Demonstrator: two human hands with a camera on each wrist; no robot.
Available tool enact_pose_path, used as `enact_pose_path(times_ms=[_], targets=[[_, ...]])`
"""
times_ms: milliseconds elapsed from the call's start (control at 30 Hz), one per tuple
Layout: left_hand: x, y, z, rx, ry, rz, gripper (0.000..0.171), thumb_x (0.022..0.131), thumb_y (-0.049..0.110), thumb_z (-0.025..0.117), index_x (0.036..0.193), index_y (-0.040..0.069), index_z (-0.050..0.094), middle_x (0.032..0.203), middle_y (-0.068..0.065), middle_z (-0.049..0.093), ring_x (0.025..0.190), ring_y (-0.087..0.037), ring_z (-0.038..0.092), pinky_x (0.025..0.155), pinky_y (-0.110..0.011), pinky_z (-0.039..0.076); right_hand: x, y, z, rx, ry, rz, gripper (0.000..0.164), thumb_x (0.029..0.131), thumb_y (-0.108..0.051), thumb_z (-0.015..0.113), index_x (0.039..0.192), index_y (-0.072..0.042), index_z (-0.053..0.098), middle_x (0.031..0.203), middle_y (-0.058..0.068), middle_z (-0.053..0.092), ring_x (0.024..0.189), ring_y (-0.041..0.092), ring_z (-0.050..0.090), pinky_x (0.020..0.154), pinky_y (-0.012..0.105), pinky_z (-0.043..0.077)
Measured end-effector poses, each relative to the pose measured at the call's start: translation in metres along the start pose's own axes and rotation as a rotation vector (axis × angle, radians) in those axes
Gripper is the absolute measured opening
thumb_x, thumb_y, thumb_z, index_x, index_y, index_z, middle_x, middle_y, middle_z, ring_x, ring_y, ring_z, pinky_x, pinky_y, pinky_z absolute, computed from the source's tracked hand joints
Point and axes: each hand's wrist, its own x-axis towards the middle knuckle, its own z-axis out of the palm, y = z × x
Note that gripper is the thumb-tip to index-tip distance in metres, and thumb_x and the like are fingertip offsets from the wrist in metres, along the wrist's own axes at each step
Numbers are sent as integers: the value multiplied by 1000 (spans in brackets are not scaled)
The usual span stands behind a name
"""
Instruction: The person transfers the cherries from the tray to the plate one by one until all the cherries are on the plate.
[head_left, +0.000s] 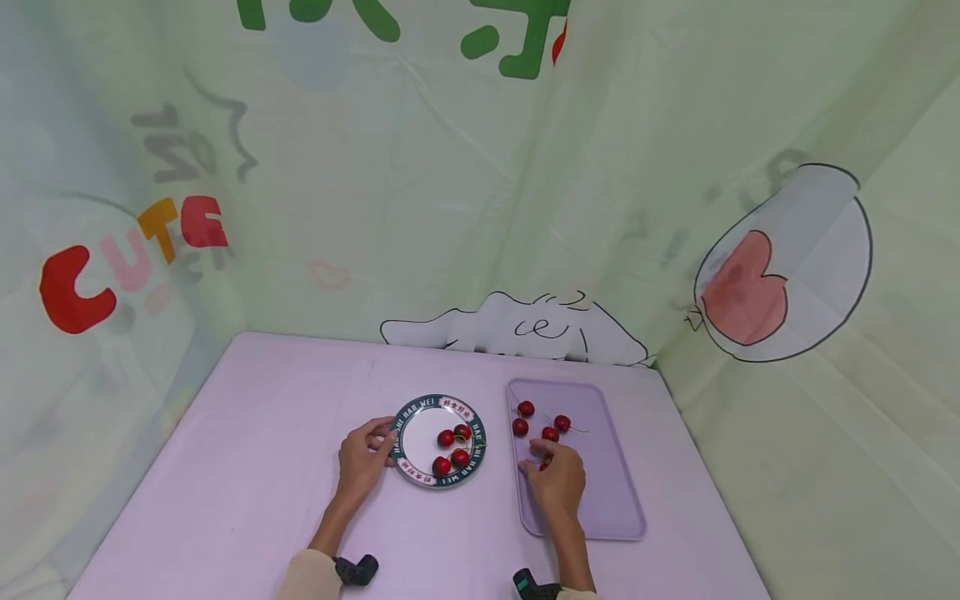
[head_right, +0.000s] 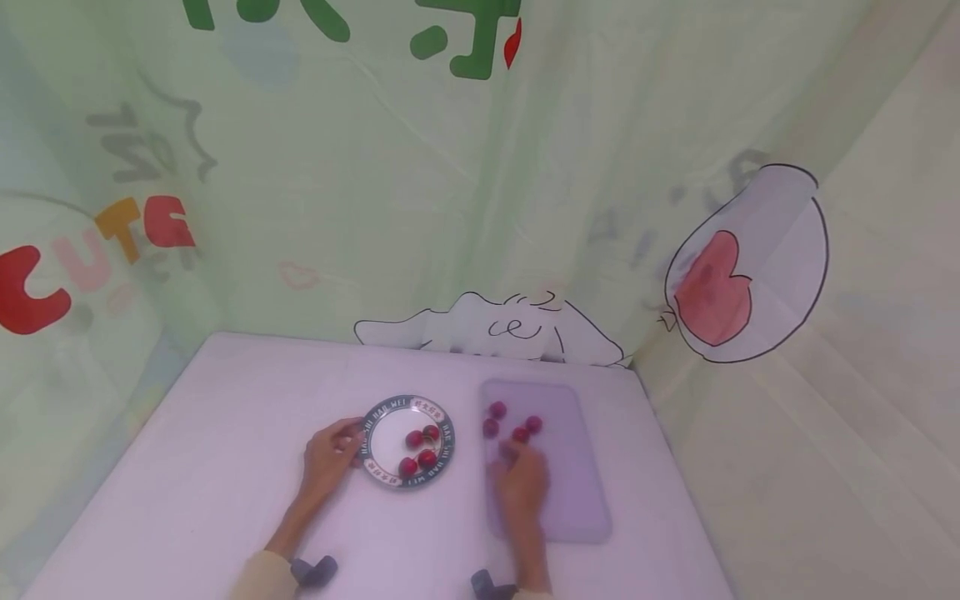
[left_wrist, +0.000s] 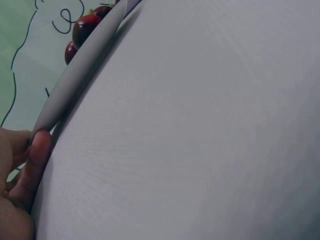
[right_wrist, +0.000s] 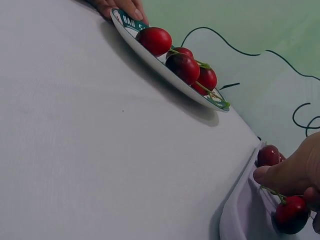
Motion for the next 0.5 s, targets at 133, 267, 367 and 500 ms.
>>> enact_pose_path(times_ms=[133,267,367,500], targets=[[0,0,0,3,1,-4,33,103,9,74,136,8,75,110,-14,76,65,-7,68,57,-19,60,0,2,-1,-19,-1,-35,31,74,0,95,104,-3,86,94,13,84,80,24,69,69,35,50],[-1,2,-1,7,1,2,33,103,9,74,136,8,75,110,-14,76,66,-9,68,58,-19,59,-1,3,1,-61,-1,-63,27,75,0,94,101,-4,86,91,11,84,84,26,68,73,38,50],[-1,3,-1,5,1,3,33,103,9,74,136,8,75,110,-14,76,67,-10,68,58,-19,60,-2,3,2,-67,17,-82,23,76,0,94,97,-4,86,87,10,83,88,29,67,76,42,50],[-2,4,-1,5,-1,-2,33,103,9,74,136,8,75,110,-14,75,66,-9,68,58,-18,59,-4,2,2,-57,48,-102,20,76,2,92,94,-4,85,83,9,81,88,31,68,77,45,50]])
